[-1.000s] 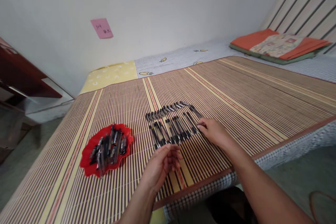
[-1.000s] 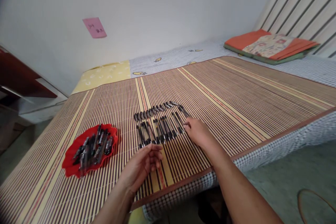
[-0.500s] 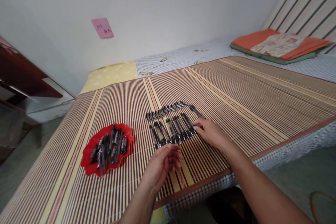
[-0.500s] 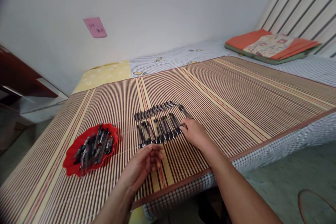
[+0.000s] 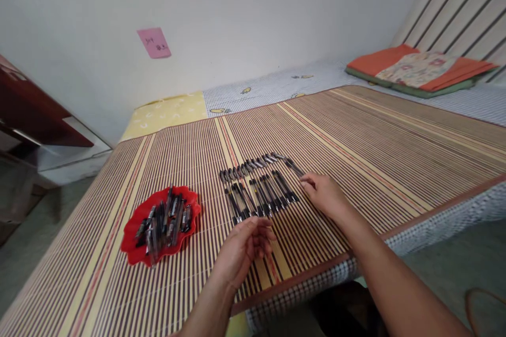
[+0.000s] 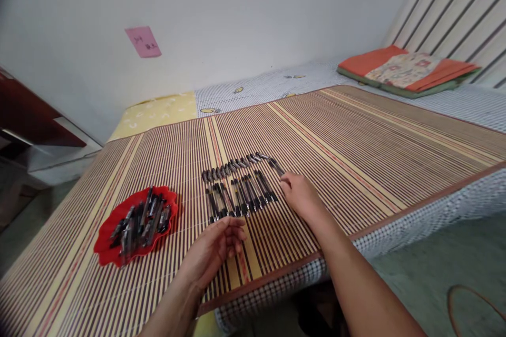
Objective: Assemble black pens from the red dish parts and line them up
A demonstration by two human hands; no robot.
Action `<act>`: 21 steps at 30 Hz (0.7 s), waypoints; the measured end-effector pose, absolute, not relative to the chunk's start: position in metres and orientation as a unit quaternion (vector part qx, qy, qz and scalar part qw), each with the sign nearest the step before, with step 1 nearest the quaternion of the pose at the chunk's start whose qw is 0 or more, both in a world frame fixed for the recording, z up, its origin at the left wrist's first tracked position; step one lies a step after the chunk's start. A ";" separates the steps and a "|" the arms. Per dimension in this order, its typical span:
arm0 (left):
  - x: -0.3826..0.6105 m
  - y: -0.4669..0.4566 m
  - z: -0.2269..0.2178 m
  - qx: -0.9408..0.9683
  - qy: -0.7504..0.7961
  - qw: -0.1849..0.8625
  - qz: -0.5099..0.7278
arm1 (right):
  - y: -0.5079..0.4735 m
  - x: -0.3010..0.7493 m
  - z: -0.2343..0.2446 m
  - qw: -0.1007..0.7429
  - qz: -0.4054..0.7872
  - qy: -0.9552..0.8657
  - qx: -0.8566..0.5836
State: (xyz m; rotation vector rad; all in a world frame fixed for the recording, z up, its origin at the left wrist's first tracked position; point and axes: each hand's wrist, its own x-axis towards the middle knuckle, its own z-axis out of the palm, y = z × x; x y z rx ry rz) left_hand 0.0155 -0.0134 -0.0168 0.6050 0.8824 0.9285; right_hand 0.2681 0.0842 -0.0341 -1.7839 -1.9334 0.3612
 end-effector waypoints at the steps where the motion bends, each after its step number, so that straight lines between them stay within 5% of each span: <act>1: 0.016 -0.014 -0.016 0.278 0.405 0.759 0.427 | 0.085 0.271 -0.033 0.244 0.106 -0.696 -0.667; 8: 0.016 -0.014 -0.017 0.281 0.398 0.761 0.428 | 0.086 0.272 -0.035 0.178 0.089 -0.675 -0.710; 16: 0.015 -0.014 -0.013 0.288 0.395 0.756 0.435 | 0.089 0.272 -0.036 0.198 0.151 -0.670 -0.699; 21: 0.016 -0.013 -0.010 0.296 0.424 0.694 0.501 | 0.075 0.258 -0.015 0.319 0.298 -0.632 -0.640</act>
